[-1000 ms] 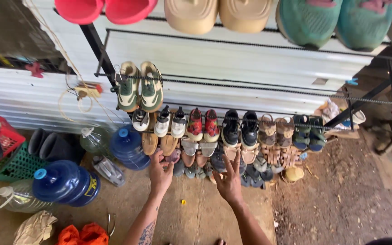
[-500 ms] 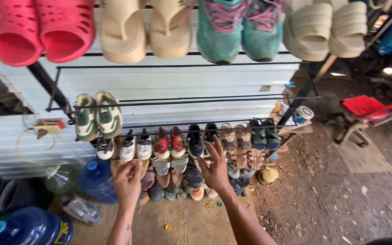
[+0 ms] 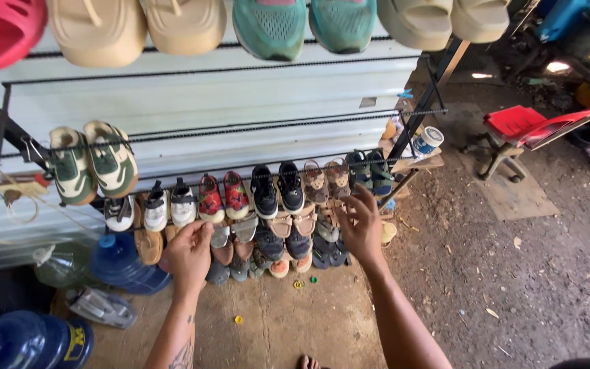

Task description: Organize various types of shoes and sandals on a multi-tiered rack.

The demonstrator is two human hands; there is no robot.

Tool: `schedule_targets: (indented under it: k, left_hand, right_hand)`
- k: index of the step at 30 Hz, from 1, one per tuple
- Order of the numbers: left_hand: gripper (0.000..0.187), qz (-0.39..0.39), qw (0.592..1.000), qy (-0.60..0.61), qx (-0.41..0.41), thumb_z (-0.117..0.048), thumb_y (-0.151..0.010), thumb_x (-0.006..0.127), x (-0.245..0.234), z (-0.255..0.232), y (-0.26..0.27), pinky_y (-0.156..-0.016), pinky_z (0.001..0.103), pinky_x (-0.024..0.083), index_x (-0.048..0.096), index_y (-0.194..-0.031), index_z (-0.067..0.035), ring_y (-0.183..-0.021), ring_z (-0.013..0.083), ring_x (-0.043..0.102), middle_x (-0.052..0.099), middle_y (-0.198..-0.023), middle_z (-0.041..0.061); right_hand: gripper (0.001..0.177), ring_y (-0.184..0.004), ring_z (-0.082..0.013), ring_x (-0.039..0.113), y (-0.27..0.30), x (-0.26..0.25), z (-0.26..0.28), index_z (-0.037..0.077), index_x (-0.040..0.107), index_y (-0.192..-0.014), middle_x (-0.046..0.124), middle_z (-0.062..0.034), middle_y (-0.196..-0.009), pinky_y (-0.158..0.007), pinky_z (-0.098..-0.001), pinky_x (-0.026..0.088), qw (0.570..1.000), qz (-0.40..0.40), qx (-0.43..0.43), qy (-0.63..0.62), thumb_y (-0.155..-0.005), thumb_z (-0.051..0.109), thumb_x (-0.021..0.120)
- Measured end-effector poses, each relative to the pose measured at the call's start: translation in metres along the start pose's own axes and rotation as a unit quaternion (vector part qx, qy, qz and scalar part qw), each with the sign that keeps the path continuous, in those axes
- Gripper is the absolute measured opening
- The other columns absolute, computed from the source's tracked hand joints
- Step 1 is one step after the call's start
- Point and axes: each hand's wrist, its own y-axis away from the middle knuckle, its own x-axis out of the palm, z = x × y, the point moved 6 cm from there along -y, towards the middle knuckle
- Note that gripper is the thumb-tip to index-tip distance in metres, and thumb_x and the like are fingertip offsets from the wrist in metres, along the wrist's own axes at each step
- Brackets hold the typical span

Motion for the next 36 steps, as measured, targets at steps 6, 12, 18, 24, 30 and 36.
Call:
schedule_targets:
  k: [6, 12, 18, 24, 30, 36]
  left_hand:
    - [0.015, -0.004, 0.984, -0.137, 0.113, 0.005, -0.090, 0.066, 0.014, -0.037, 0.006, -0.067, 0.020, 0.053, 0.073, -0.101, -0.002, -0.081, 0.0061, 0.066, 0.070, -0.097, 0.000]
    - [0.018, -0.033, 0.968, -0.232, 0.090, 0.010, -0.082, 0.065, 0.009, -0.002, 0.014, -0.063, 0.027, 0.048, 0.074, -0.090, -0.004, -0.068, 0.0110, 0.060, 0.064, -0.082, 0.003]
    - [0.020, -0.069, 0.974, -0.213, 0.038, 0.008, -0.081, 0.064, -0.001, 0.033, 0.040, -0.064, 0.026, 0.048, 0.074, -0.094, -0.003, -0.066, 0.0104, 0.055, 0.054, -0.069, 0.002]
    - [0.014, -0.103, 0.954, -0.275, 0.054, 0.004, -0.078, 0.075, -0.021, 0.030, 0.069, -0.062, 0.029, 0.048, 0.074, -0.090, -0.003, -0.063, 0.0135, 0.057, 0.058, -0.068, 0.006]
    - [0.012, -0.097, 0.956, -0.277, -0.012, 0.002, -0.084, 0.068, -0.058, 0.065, 0.077, -0.060, 0.028, 0.049, 0.076, -0.087, -0.006, -0.061, 0.0112, 0.063, 0.070, -0.072, 0.000]
    - [0.020, -0.087, 0.957, -0.277, -0.026, 0.003, -0.076, 0.069, -0.087, 0.081, 0.075, -0.056, 0.028, 0.048, 0.076, -0.092, -0.008, -0.061, 0.0099, 0.060, 0.063, -0.071, -0.001]
  right_hand:
    - [0.023, -0.116, -0.0288, 0.069, -0.003, -0.018, -0.029, 0.000, 0.074, -0.112, 0.055, -0.0234, -0.144, -0.076, -0.0323, 0.063, 0.999, -0.028, -0.014, -0.018, -0.095, 0.015, 0.071]
    - [0.024, -0.102, -0.0234, 0.075, 0.001, -0.008, -0.062, 0.002, 0.074, -0.112, 0.059, -0.0177, -0.143, -0.077, -0.0305, 0.063, 0.996, 0.025, 0.088, -0.002, -0.094, 0.017, 0.072]
    - [0.024, -0.112, -0.0248, 0.071, 0.019, 0.018, -0.092, 0.001, 0.074, -0.115, 0.062, -0.0155, -0.137, -0.078, -0.0325, 0.066, 0.997, 0.061, 0.039, -0.039, -0.095, 0.014, 0.071]
    - [0.024, -0.106, -0.0226, 0.072, 0.034, 0.046, -0.100, 0.003, 0.074, -0.112, 0.065, -0.0126, -0.135, -0.073, -0.0333, 0.064, 0.992, 0.091, 0.076, -0.043, -0.091, 0.014, 0.073]
    - [0.023, -0.100, -0.0242, 0.075, 0.054, 0.068, -0.098, 0.004, 0.074, -0.112, 0.065, -0.0121, -0.135, -0.074, -0.0329, 0.064, 0.987, 0.126, 0.098, -0.030, -0.092, 0.014, 0.072]
    - [0.023, -0.100, -0.0250, 0.075, 0.087, 0.093, -0.090, 0.004, 0.075, -0.110, 0.067, -0.0129, -0.132, -0.073, -0.0333, 0.065, 0.988, 0.112, 0.103, -0.004, -0.090, 0.015, 0.073]
